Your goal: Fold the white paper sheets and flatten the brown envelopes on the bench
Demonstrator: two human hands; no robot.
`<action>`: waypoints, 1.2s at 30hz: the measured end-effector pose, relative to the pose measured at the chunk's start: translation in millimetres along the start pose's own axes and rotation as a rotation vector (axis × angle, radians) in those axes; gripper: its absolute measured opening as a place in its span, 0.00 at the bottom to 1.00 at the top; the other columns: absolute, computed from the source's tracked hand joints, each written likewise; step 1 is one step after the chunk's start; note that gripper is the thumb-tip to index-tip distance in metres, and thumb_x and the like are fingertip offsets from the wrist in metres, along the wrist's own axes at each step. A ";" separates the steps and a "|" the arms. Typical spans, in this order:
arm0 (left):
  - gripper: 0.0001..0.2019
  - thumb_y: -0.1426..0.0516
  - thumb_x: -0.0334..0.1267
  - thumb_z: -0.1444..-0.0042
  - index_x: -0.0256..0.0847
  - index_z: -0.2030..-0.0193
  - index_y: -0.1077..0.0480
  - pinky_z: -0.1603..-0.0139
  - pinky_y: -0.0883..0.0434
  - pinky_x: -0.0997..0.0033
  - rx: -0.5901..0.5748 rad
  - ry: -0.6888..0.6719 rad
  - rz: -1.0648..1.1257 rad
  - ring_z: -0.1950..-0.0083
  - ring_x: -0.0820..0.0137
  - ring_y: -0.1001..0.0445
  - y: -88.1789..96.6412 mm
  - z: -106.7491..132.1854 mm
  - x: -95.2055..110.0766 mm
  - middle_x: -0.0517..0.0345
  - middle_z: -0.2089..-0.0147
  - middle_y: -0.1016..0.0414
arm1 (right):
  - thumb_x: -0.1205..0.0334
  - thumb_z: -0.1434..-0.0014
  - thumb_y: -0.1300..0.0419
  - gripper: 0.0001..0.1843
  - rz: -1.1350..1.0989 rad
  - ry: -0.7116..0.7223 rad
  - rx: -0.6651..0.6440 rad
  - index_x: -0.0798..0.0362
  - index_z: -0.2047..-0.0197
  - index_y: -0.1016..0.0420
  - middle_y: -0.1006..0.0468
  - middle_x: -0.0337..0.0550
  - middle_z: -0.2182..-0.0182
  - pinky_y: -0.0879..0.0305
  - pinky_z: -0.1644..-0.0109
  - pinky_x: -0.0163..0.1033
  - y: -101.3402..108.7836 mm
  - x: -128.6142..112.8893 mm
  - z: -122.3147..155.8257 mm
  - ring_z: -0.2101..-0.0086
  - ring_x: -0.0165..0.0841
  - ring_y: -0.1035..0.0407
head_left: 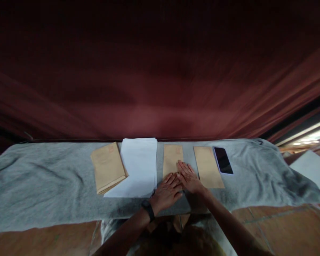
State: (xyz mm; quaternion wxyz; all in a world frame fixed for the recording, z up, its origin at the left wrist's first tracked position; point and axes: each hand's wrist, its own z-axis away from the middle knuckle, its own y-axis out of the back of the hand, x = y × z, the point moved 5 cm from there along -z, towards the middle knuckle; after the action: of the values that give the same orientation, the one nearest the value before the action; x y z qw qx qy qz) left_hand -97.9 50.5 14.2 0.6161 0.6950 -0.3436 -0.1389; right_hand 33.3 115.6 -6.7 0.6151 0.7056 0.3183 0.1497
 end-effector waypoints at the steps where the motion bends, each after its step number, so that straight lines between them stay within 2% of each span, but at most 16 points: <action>1: 0.20 0.49 0.49 0.31 0.50 0.36 0.34 0.25 0.51 0.53 -0.001 -0.008 0.002 0.27 0.64 0.43 -0.3 0.0 0.3 0.58 0.31 0.33 | 0.57 0.26 0.59 0.31 -0.005 0.000 0.007 0.56 0.24 0.56 0.45 0.53 0.29 0.50 0.28 0.55 0.9 -2.3 4.6 0.30 0.40 0.51; 6: 0.22 0.48 0.49 0.31 0.47 0.34 0.36 0.24 0.51 0.56 -0.005 -0.043 0.022 0.26 0.66 0.43 3.4 5.1 3.7 0.57 0.33 0.30 | 0.57 0.26 0.60 0.30 -0.032 0.014 0.020 0.52 0.24 0.56 0.43 0.49 0.29 0.49 0.29 0.52 4.2 -4.1 20.0 0.31 0.37 0.49; 9: 0.25 0.49 0.49 0.31 0.46 0.31 0.40 0.25 0.47 0.59 -0.003 -0.030 0.038 0.27 0.67 0.42 4.6 13.9 7.3 0.56 0.30 0.34 | 0.56 0.26 0.60 0.30 -0.040 0.012 -0.003 0.50 0.24 0.57 0.43 0.46 0.29 0.50 0.28 0.51 3.5 2.6 15.9 0.31 0.36 0.48; 14: 0.23 0.51 0.42 0.30 0.43 0.31 0.39 0.29 0.39 0.60 0.044 0.098 0.070 0.28 0.67 0.39 3.9 24.4 8.0 0.54 0.29 0.35 | 0.56 0.26 0.60 0.30 0.017 -0.066 0.035 0.51 0.24 0.54 0.44 0.45 0.29 0.53 0.27 0.52 0.6 19.3 -20.6 0.31 0.39 0.48; 18: 0.23 0.52 0.39 0.30 0.43 0.31 0.39 0.30 0.35 0.58 0.073 0.111 0.097 0.29 0.65 0.37 6.4 23.6 8.3 0.53 0.30 0.34 | 0.55 0.27 0.58 0.31 0.049 -0.152 0.091 0.54 0.24 0.54 0.44 0.50 0.29 0.54 0.27 0.53 -2.5 28.1 -53.9 0.32 0.42 0.46; 22: 0.21 0.52 0.37 0.31 0.43 0.33 0.36 0.31 0.33 0.56 0.102 0.173 0.132 0.30 0.64 0.36 12.0 23.3 3.0 0.52 0.32 0.32 | 0.55 0.27 0.59 0.31 0.052 -0.205 0.098 0.56 0.25 0.52 0.45 0.51 0.29 0.55 0.28 0.55 -5.0 29.8 -65.8 0.31 0.43 0.47; 25: 0.20 0.51 0.37 0.31 0.43 0.35 0.34 0.32 0.32 0.54 0.160 0.289 0.171 0.31 0.63 0.34 14.3 25.2 -6.1 0.51 0.34 0.29 | 0.55 0.26 0.59 0.31 0.040 -0.190 0.085 0.58 0.25 0.53 0.47 0.52 0.29 0.56 0.27 0.56 -4.8 25.9 -58.5 0.31 0.44 0.49; 27: 0.19 0.49 0.38 0.31 0.43 0.35 0.34 0.33 0.31 0.52 0.180 0.321 0.193 0.32 0.62 0.33 13.0 25.9 -9.6 0.50 0.35 0.29 | 0.56 0.26 0.58 0.31 0.024 -0.172 0.069 0.57 0.25 0.54 0.47 0.52 0.29 0.56 0.27 0.55 -3.7 21.2 -47.5 0.31 0.43 0.49; 32: 0.18 0.48 0.37 0.32 0.44 0.37 0.33 0.34 0.30 0.52 0.202 0.308 0.209 0.33 0.62 0.33 8.8 25.8 -11.5 0.50 0.35 0.29 | 0.58 0.27 0.55 0.32 -0.021 -0.093 -0.013 0.53 0.24 0.58 0.48 0.48 0.28 0.55 0.27 0.54 0.0 2.9 -11.3 0.30 0.40 0.51; 36: 0.17 0.49 0.37 0.32 0.43 0.38 0.32 0.34 0.30 0.51 0.208 0.297 0.201 0.33 0.62 0.32 9.1 25.0 -10.9 0.50 0.36 0.28 | 0.58 0.27 0.57 0.31 -0.063 -0.075 -0.047 0.55 0.24 0.55 0.49 0.48 0.27 0.55 0.26 0.53 6.4 -13.3 15.4 0.29 0.40 0.53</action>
State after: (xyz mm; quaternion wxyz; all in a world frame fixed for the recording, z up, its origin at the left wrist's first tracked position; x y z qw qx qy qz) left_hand -124.0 38.5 15.3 0.5956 0.7300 -0.3290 0.0636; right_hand 34.2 95.0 -1.2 0.6475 0.6855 0.3137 0.1112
